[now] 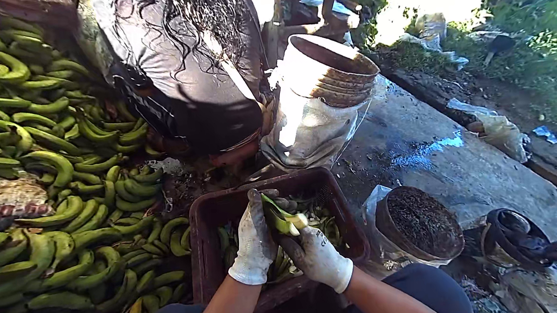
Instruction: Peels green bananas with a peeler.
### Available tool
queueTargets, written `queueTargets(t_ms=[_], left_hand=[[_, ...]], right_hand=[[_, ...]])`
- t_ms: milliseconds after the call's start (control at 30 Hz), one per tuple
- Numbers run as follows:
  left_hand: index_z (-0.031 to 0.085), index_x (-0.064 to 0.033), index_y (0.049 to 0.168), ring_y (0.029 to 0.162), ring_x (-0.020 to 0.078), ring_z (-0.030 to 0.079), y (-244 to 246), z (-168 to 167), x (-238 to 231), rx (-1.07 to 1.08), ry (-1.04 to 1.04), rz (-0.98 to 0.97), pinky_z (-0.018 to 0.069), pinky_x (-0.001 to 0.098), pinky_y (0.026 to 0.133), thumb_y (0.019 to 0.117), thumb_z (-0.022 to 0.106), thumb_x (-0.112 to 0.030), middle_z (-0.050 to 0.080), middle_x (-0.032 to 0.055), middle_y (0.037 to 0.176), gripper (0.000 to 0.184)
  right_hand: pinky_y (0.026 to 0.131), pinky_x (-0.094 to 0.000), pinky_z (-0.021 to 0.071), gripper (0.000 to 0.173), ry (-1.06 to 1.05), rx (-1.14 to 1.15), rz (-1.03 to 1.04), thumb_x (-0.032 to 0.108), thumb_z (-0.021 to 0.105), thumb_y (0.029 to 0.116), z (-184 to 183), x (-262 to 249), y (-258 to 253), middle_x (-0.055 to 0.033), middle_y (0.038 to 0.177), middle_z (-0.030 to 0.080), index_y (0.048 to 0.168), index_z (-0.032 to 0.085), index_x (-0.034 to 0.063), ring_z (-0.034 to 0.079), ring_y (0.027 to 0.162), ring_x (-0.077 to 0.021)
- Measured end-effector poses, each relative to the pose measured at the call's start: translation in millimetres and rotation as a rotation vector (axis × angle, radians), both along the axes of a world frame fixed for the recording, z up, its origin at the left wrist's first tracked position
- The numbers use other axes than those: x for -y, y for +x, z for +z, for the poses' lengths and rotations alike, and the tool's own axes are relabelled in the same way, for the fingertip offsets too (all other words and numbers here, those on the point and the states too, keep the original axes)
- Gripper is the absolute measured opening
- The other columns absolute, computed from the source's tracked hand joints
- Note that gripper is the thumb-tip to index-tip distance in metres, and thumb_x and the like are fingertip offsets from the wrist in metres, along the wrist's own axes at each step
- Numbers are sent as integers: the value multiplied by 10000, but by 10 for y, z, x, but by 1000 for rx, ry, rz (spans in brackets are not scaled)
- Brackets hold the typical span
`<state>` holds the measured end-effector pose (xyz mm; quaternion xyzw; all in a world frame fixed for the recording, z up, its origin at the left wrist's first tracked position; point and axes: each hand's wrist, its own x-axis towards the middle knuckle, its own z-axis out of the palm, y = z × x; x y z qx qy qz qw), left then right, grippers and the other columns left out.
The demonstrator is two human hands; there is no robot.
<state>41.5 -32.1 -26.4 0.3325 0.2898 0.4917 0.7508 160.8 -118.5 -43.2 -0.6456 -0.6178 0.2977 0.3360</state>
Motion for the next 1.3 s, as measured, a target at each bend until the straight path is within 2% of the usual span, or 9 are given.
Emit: queueTargets(t_ms=[200, 333, 467, 633, 800, 900, 1000, 1167, 1300], left_hand=[[576, 5, 1259, 1001, 268, 696, 54, -114, 102, -92, 138, -132, 595, 432, 877, 1079, 397, -441, 698, 178, 1082, 514], [600, 5, 1274, 1049, 275, 675, 37, -59, 35, -174, 254, -170, 578, 455, 922, 1092, 404, -331, 687, 171, 1147, 430], [593, -76, 1298, 990, 131, 679, 156, 34, 52, -189, 213, -197, 597, 303, 831, 1102, 357, -348, 694, 46, 1129, 410], [509, -142, 1408, 1064, 219, 691, -149, 74, -349, -145, 238, -198, 589, 421, 901, 1109, 224, -396, 693, 50, 1210, 485], [506, -155, 1390, 1080, 213, 672, -950, 376, -654, -20, 363, 125, 581, 432, 922, 1115, 324, -339, 652, 33, 1234, 378], [500, -171, 1350, 987, 217, 697, -1394, 445, -933, -65, 302, 419, 605, 434, 840, 1120, 188, -427, 682, 18, 1123, 464], [552, -157, 1222, 867, 222, 695, -1657, 503, -1027, 1, 105, 621, 605, 438, 777, 1116, 206, -464, 678, 36, 984, 474], [540, -120, 1215, 863, 248, 689, -1743, 560, -1091, 115, -80, 611, 595, 469, 800, 1106, 219, -471, 661, 73, 970, 488], [564, -107, 1188, 838, 240, 684, -1812, 597, -1172, 154, -49, 593, 601, 460, 774, 1111, 284, -418, 658, 77, 942, 425]], right_hand=[[881, -351, 588, 314, 16, -157, 52, 335, 572, 1036, 54, -54, 197, -43, 988, 723, 1170, 687, 75, 696, 899, -108], [952, -339, 596, 403, 46, -422, -118, 354, 755, 931, 112, 5, 83, -11, 1092, 745, 1225, 682, 88, 703, 1012, -77], [969, -347, 560, 453, 71, -821, -238, 300, 624, 1019, 144, 66, 95, -108, 1138, 696, 1334, 553, -17, 679, 1041, -121], [516, -328, 544, 509, 130, -1169, -537, 469, 352, 1087, 135, 48, 744, -67, 748, 657, 1084, 628, 41, 609, 568, -154], [630, -369, 561, 499, 434, -1446, -928, 638, 351, 1016, -129, 290, 1809, -6, 780, 589, 1045, 540, 177, 604, 669, -146], [536, -325, 533, 405, 204, -1201, -889, 512, 377, 1072, -118, 91, 1533, 3, 692, 547, 981, 544, 155, 553, 565, -124], [619, -366, 590, 281, -177, -644, -575, 208, 657, 987, -166, -164, 787, -90, 848, 675, 1208, 609, 43, 653, 684, -178], [693, -434, 593, 443, -826, -179, 68, 320, 739, 905, -862, -796, -343, -102, 1011, 705, 1261, 621, 84, 693, 801, -220], [828, -523, 580, 413, -1054, -11, 106, 378, 687, 913, -1740, -1002, -1184, -143, 1061, 714, 1195, 676, 78, 704, 941, -277]])
